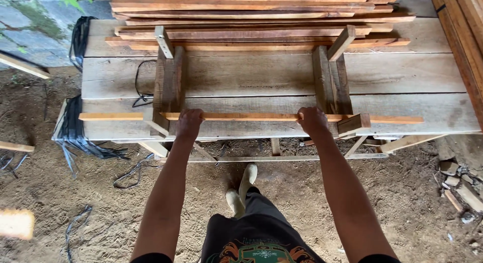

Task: Bundling thin wooden slats together using plastic ties on a workbench.

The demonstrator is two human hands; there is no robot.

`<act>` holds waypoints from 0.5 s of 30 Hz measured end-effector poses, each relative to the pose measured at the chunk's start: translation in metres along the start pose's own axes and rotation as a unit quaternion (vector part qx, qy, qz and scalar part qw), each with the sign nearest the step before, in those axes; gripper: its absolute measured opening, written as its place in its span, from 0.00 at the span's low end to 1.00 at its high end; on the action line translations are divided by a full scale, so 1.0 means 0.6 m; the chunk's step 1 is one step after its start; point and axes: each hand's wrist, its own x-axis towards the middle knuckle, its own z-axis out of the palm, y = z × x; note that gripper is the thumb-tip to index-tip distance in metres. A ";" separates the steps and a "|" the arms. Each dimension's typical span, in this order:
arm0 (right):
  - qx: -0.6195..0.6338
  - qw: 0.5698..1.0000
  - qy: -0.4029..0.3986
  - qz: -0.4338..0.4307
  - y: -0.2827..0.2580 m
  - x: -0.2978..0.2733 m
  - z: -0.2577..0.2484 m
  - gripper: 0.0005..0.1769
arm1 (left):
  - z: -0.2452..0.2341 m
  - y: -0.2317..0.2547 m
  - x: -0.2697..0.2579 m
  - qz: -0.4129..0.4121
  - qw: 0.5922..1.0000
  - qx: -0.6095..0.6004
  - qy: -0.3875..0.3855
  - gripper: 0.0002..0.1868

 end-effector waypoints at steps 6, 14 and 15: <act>0.017 0.998 -0.018 0.054 -0.011 -0.006 -0.012 0.07 | -0.006 0.027 0.004 -0.028 0.997 0.060 -0.039 0.13; 0.131 0.986 -0.085 0.066 -0.011 -0.019 -0.113 0.26 | -0.086 0.072 0.038 -0.084 0.984 0.021 -0.157 0.21; 0.132 0.986 -0.085 0.065 -0.015 -0.005 -0.123 0.26 | -0.097 0.073 0.055 -0.084 0.984 0.022 -0.156 0.21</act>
